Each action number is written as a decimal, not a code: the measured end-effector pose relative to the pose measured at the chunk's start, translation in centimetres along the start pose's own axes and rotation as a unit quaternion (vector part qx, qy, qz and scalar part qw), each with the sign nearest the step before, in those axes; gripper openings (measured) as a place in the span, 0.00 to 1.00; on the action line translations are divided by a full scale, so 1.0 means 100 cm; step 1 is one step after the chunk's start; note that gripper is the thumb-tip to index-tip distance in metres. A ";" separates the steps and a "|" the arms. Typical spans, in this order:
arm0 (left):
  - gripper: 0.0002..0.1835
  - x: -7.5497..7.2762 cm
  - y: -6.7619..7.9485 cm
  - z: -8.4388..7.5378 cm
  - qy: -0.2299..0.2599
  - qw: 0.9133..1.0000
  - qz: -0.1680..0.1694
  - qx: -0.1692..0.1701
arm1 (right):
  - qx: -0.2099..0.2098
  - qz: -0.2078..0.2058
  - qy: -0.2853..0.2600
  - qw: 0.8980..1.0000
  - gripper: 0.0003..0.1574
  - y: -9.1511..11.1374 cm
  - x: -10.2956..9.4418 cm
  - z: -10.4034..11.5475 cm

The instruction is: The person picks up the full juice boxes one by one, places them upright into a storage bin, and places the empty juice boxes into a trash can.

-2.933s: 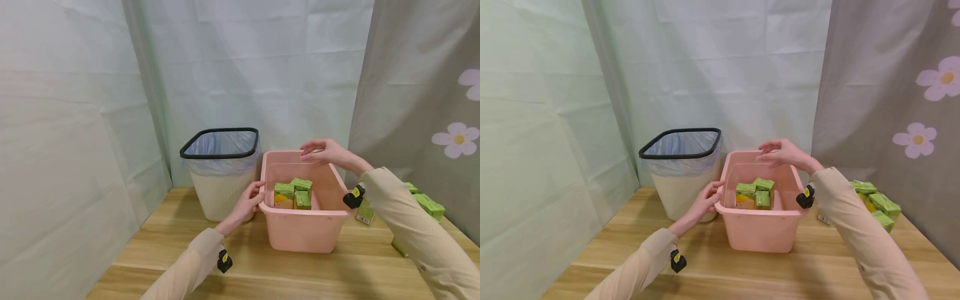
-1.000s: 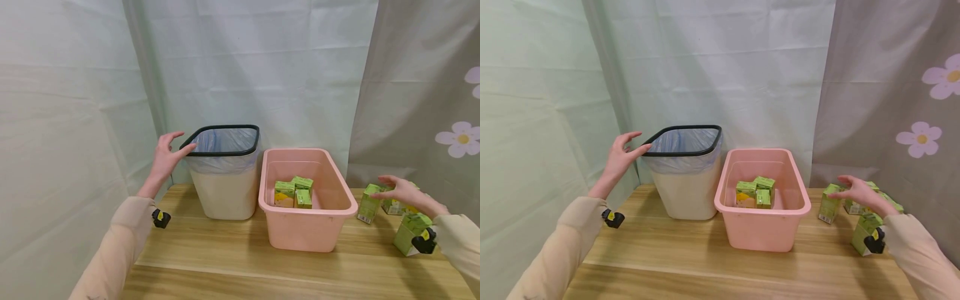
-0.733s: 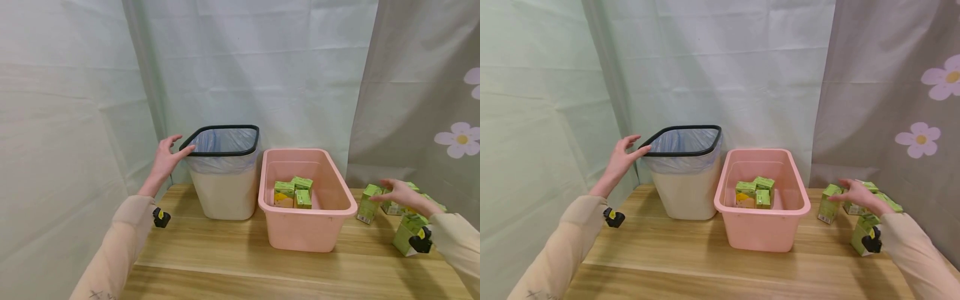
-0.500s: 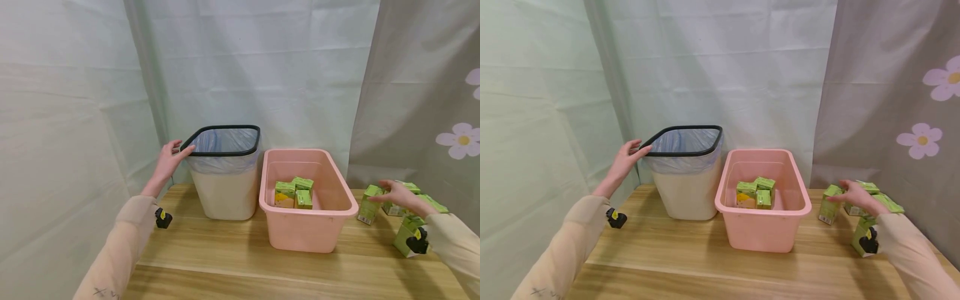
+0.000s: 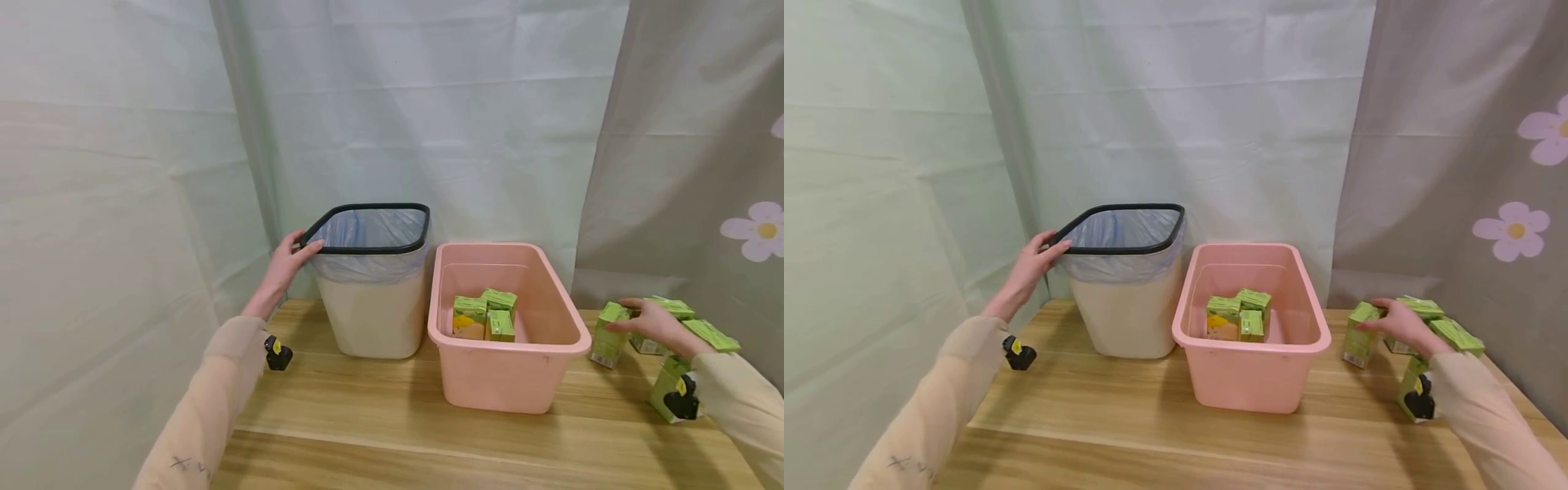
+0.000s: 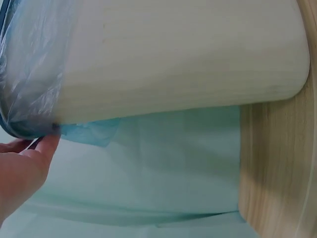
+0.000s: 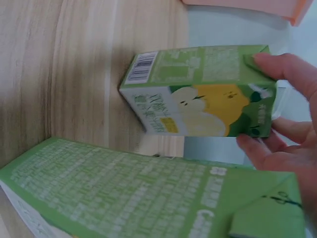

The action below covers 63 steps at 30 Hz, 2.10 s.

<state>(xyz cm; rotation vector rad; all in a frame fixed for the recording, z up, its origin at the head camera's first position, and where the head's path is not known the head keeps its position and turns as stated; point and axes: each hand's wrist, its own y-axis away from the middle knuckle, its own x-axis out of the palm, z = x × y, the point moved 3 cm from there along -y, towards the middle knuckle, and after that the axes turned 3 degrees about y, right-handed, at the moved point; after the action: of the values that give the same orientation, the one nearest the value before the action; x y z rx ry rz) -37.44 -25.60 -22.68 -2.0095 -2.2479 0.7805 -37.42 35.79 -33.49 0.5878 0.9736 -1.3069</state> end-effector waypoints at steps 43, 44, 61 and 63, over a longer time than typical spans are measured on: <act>0.33 0.009 0.000 -0.005 0.073 0.997 -0.023 -0.006 | -0.063 -0.160 0.015 0.985 0.42 -0.030 -0.119 0.128; 0.33 0.009 -0.001 -0.005 0.073 0.997 -0.022 -0.007 | -0.066 -0.159 0.013 0.985 0.41 -0.032 -0.118 0.131; 0.33 0.007 0.001 -0.004 0.076 0.997 -0.018 -0.007 | -0.124 -0.124 -0.020 0.984 0.40 -0.058 -0.096 0.198; 0.33 0.008 0.001 -0.004 0.077 0.997 -0.018 -0.007 | -0.127 -0.121 -0.025 0.984 0.40 -0.059 -0.094 0.203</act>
<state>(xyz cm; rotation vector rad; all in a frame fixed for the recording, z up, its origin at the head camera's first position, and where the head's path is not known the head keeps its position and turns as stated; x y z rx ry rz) -37.31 -24.73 -22.59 -1.9545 -2.2044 0.5865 -37.66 22.71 -14.35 0.2442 1.1757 -1.3740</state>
